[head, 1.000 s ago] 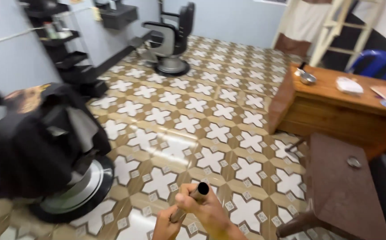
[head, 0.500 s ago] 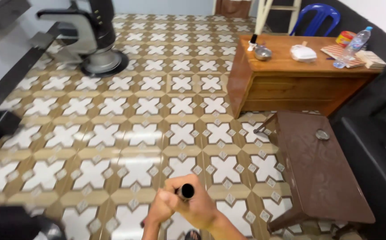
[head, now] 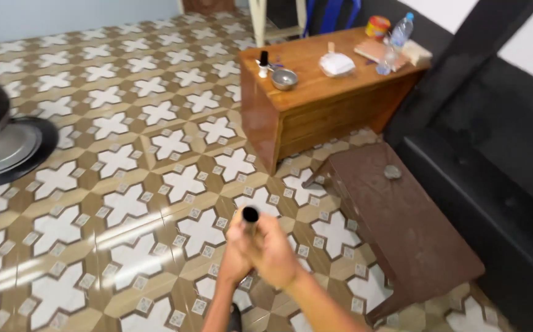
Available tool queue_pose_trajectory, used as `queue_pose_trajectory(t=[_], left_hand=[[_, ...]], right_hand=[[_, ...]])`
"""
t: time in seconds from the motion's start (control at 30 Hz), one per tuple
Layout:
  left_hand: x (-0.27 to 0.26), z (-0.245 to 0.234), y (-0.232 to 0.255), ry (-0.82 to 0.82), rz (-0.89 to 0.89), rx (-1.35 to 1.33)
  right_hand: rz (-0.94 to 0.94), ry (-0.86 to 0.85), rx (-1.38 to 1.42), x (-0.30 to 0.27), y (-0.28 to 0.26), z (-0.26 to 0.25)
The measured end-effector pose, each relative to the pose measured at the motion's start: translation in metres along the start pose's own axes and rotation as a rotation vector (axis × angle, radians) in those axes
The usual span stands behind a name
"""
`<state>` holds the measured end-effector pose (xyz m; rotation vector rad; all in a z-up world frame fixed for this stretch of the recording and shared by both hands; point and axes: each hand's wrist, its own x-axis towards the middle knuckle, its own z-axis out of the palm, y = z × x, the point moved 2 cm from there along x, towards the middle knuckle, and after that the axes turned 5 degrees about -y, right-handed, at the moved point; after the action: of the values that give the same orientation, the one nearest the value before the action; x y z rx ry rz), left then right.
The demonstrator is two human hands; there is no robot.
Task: Sweeping a tiled floor with a broom to collect hair and debris.
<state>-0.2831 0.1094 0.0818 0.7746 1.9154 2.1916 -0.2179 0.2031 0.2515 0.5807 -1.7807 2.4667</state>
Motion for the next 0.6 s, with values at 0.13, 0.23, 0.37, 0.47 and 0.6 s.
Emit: queue_pose_trajectory(t=[0.13, 0.23, 0.37, 0.47, 0.6], left_hand=[[0.058, -0.001, -0.132, -0.073, -0.353, 0.432], [0.092, 0.036, -0.093, -0.18, -0.22, 0.203], [0.125, 0.074, -0.139, -0.258, -0.351, -0.067], [0.164, 0.056, -0.155, -0.426, -0.14, 0.263], [0.192, -0.007, -0.247, -0.61, -0.228, 0.62]], right_hand=[[0.106, 0.267, -0.258, 0.044, 0.035, -0.06], [0.168, 0.509, -0.165, 0.05, 0.024, -0.096], [0.09, 0.45, -0.384, 0.049, 0.059, -0.151], [0.062, 0.62, -0.579, 0.062, 0.115, -0.183], [0.111, 0.644, -0.545, 0.026, 0.275, -0.253]])
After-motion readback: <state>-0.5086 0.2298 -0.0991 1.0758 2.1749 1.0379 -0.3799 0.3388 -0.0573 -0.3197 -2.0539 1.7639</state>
